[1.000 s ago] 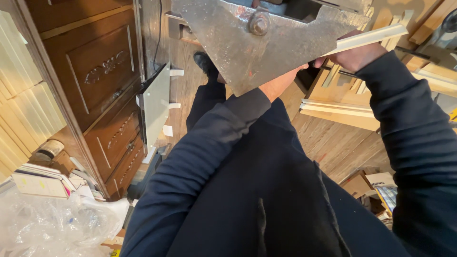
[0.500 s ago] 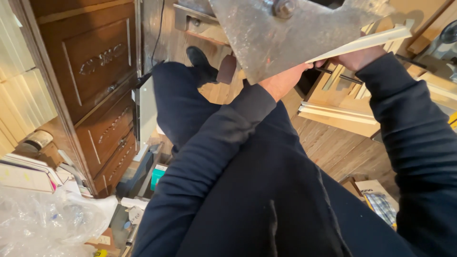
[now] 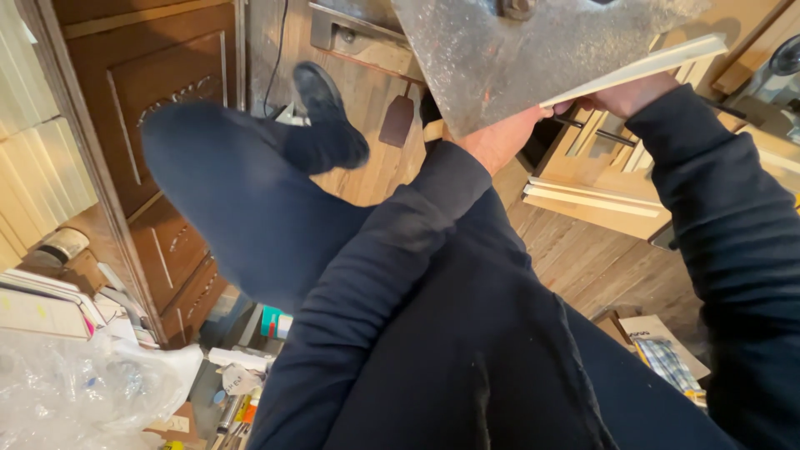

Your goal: Joining wooden frame segments together using a V-nailer machine.

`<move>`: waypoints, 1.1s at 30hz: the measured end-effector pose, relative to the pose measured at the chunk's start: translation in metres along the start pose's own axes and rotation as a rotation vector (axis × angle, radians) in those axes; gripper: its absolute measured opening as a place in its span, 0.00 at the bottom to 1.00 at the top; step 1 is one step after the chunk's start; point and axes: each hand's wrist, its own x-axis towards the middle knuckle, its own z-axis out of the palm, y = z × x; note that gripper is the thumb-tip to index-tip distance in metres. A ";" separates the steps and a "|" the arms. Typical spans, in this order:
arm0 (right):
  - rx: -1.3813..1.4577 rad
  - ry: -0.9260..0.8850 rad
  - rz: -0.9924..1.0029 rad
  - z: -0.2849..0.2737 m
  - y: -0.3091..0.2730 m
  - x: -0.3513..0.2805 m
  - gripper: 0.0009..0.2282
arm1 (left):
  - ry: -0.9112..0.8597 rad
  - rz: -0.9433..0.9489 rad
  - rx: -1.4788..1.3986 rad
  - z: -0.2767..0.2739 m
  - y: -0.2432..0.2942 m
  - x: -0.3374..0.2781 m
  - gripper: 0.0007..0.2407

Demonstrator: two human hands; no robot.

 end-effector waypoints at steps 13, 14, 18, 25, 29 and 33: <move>-0.425 0.071 0.102 0.003 0.031 0.002 0.10 | 0.339 0.511 0.938 -0.027 0.081 -0.037 0.17; -0.421 0.072 0.107 0.005 0.029 0.000 0.10 | 0.332 0.510 0.937 -0.028 0.083 -0.039 0.17; -0.217 0.129 0.163 0.007 -0.010 -0.002 0.12 | 0.264 0.465 0.895 -0.029 0.087 -0.038 0.17; 0.122 0.117 0.331 0.004 -0.032 0.002 0.16 | 0.373 0.529 1.074 -0.031 0.098 -0.043 0.21; 0.118 0.098 0.239 0.003 -0.037 -0.001 0.16 | 0.307 0.472 0.982 -0.031 0.088 -0.039 0.20; 0.025 0.084 0.285 0.003 -0.040 0.003 0.18 | 0.414 0.557 1.068 -0.035 0.096 -0.041 0.20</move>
